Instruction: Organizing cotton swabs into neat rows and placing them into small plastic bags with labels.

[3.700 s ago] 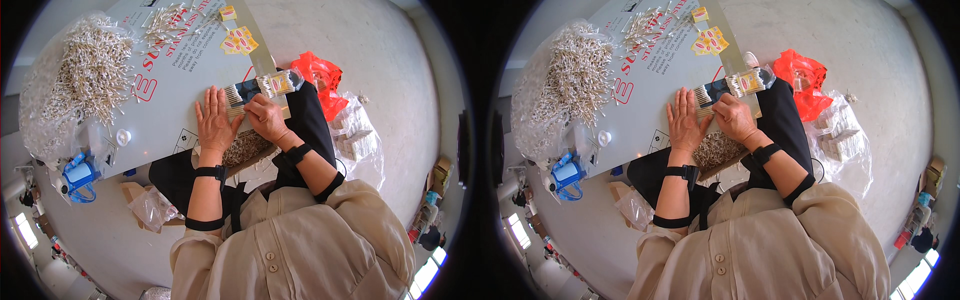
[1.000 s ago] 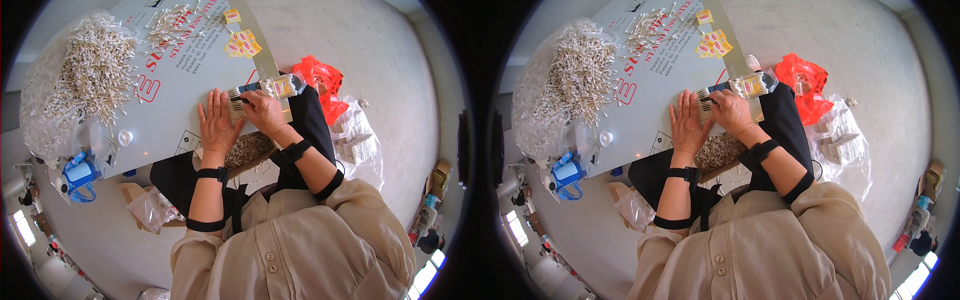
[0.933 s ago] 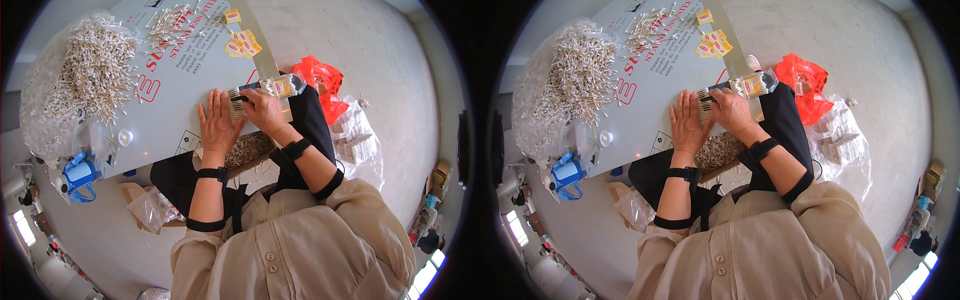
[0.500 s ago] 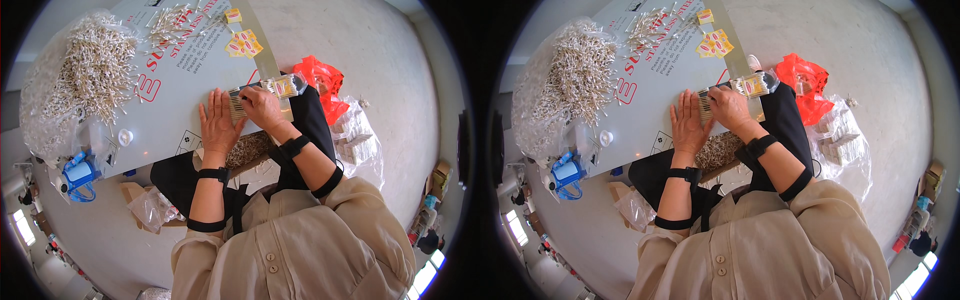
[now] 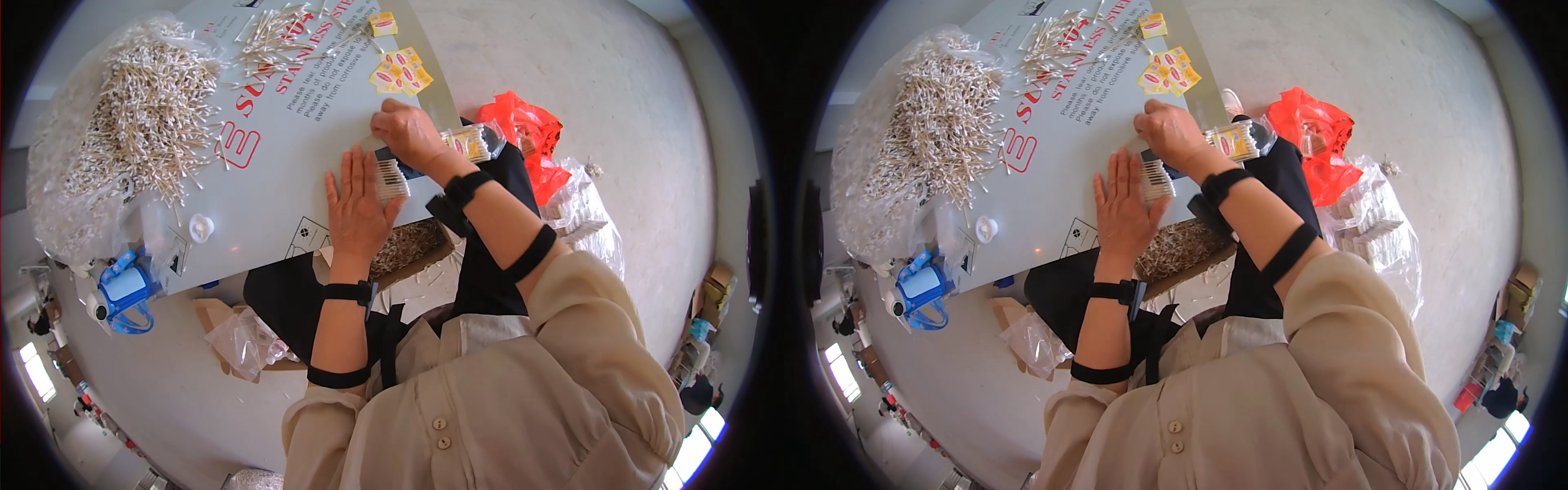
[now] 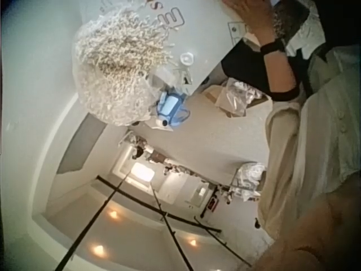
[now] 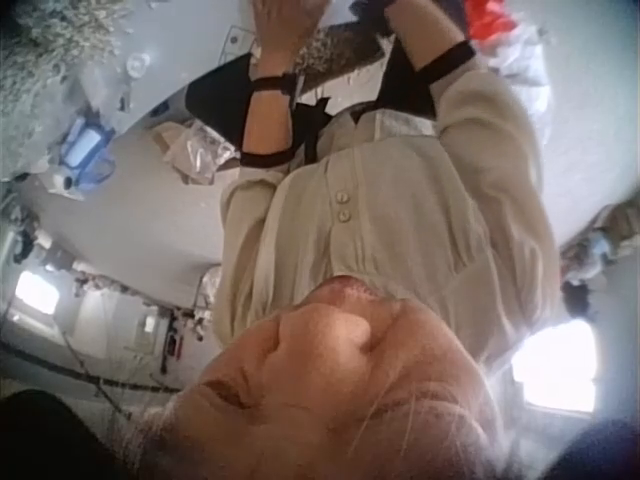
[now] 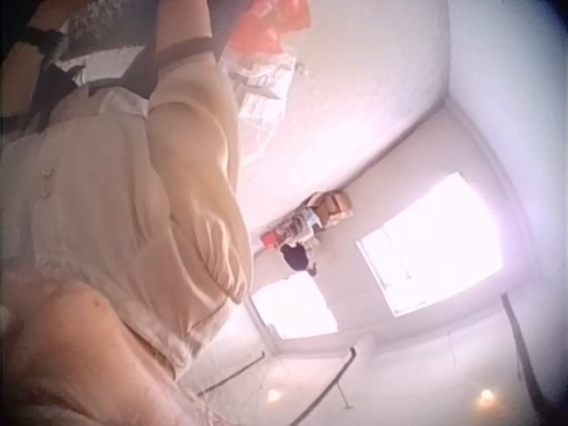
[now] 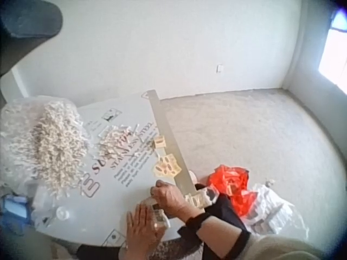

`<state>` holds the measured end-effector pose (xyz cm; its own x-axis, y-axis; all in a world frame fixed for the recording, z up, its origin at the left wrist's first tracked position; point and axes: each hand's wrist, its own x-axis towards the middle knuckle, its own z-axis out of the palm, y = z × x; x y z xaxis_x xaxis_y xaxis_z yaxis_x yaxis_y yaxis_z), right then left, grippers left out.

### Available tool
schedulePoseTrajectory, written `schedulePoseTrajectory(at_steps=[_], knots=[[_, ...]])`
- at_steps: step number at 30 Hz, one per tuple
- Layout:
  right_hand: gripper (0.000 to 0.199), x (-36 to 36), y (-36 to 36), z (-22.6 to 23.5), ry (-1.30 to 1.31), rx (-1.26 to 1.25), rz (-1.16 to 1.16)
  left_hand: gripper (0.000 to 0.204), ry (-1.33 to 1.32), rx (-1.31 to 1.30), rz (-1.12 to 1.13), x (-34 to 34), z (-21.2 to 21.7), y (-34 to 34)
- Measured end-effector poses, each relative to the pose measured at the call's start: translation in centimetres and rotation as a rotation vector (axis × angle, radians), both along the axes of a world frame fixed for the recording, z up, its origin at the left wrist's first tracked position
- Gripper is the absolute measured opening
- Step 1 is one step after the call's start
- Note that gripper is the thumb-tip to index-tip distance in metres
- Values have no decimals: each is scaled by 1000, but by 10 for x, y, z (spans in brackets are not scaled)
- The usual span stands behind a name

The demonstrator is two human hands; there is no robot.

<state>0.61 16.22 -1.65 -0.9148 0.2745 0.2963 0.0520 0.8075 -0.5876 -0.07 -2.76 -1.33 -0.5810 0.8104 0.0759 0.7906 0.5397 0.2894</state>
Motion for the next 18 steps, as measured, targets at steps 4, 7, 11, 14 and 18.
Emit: schedulePoseTrajectory(at_steps=[4,7,11,14,18], knots=[[6,-15,14,5,1,6,22,74,28,-44,-9,-1,-1,0],[10,1,9,17,-40,1,49,69,38,-11,1,0,-2,-2],[36,57,-10,31,-3,127,135,69,25,-15,8,0,-1,-1],[51,92,-35,31,-122,287,169,68,29,-19,29,0,0,-2],[53,100,-37,19,-155,269,142,67,15,-26,31,1,4,2]])
